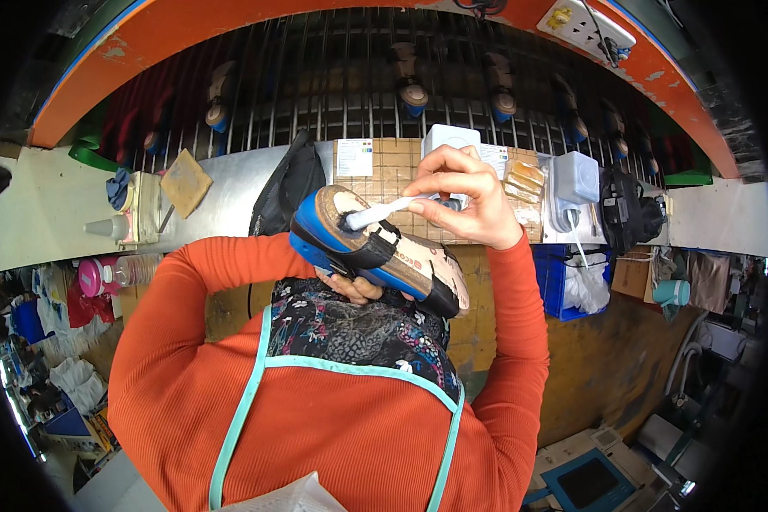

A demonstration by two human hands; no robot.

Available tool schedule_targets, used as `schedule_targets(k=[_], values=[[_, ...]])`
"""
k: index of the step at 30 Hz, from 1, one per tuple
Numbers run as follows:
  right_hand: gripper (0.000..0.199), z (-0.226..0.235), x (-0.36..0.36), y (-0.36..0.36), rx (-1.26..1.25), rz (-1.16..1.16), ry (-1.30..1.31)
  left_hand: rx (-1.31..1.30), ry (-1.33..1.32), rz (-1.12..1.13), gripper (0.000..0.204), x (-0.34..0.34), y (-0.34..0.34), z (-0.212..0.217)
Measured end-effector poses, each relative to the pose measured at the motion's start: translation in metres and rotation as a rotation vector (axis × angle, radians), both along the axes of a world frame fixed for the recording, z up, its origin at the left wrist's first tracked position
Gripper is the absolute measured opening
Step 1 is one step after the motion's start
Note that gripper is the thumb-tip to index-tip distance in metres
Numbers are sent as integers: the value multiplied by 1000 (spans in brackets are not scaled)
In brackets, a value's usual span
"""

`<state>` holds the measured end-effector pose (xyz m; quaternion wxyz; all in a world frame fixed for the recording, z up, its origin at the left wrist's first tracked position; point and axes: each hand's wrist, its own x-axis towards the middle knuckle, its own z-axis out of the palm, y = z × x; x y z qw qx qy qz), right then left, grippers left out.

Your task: The person holds a blue and black sandal and repeatedly applies a white substance from a small tube to the sole and strap areas. The person rotates the sandal to access different sections while continuing to apply the substance.

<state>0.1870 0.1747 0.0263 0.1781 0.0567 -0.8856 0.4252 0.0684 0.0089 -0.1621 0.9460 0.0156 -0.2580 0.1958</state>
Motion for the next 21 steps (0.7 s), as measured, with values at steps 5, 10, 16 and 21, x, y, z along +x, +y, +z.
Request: schedule_targets(k=[5, 10, 16, 21], values=[[15, 12, 5, 13, -75, 67, -83, 274, -108, 11, 74, 2, 20, 0], [14, 25, 28, 2, -24, -380, 124, -470, 412, 709, 65, -38, -2, 69], [22, 9, 41, -71, 72, -595, 43, -343, 960, 1243, 73, -77, 26, 116], [21, -6, 25, -75, 335, -749, 221, -177, 974, 1433, 80, -82, 32, 108]])
